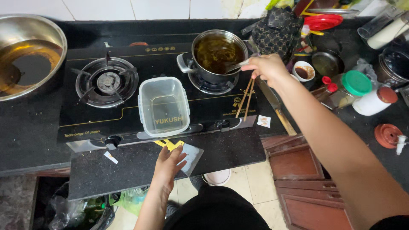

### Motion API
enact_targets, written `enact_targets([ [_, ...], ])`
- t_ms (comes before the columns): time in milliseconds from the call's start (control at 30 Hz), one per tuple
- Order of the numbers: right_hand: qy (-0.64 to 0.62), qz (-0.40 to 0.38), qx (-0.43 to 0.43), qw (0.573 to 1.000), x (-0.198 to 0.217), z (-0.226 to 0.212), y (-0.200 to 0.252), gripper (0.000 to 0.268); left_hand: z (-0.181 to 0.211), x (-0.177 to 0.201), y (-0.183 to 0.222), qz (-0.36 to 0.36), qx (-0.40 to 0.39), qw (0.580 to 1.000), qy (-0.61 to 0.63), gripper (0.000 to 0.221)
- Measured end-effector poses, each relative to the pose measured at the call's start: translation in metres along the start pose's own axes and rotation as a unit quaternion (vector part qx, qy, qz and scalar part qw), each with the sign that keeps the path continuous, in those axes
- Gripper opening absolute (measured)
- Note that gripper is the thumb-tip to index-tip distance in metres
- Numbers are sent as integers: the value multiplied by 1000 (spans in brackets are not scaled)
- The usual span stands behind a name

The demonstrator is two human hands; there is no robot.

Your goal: The person pours liquid from a bottle and white powder from a container into a pot on a stove, stirs the mixture with a spoon and chopsticks, fills a glass with water from a tap, and then pours the water into the pot.

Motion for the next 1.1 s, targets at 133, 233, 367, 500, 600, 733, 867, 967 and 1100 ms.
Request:
enact_targets([
  [133, -76, 3, 9, 997, -19, 10, -22, 22, -4, 1, -2, 7, 4, 1000, 10, 104],
  [233, -65, 29, 55, 996, -25, 12, -46, 25, -3, -1, -4, 15, 6, 1000, 14, 103],
  [367, -110, 54, 134, 983, -24, 6, -73, 27, 0, -2, -5, 17, 2, 1000, 23, 103],
  [500, -83, 70, 145, 983, -8, 4, -83, 29, 3, -5, -4, 17, 4, 1000, 10, 103],
  [600, -38, 86, 144, 985, 8, -3, -78, 29, 6, -9, -4, 13, 7, 1000, 3, 103],
  [733, -4, 83, 132, 988, 25, -11, -63, 30, 8, -15, -5, 0, 9, 1000, -12, 103],
  [867, 27, 69, 77, 994, 40, -13, -39, 29, 10, -16, -3, -12, 8, 1000, -22, 104],
  [967, 61, 58, 44, 996, 43, -13, -21, 28, 10, -13, -3, -16, 9, 999, -27, 104],
  [1100, 50, 43, 18, 998, 36, -14, -4, 25, 8, -7, -2, -17, 7, 1000, -20, 103],
])
Point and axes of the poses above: each hand's wrist, its own y-axis away from the middle knuckle, its own x-axis out of the back of the hand, z = x × y, the point moved 9 cm from there along -y, towards the middle knuckle, and after that the axes turned 4 degrees about -y, right-handed, at the moved point
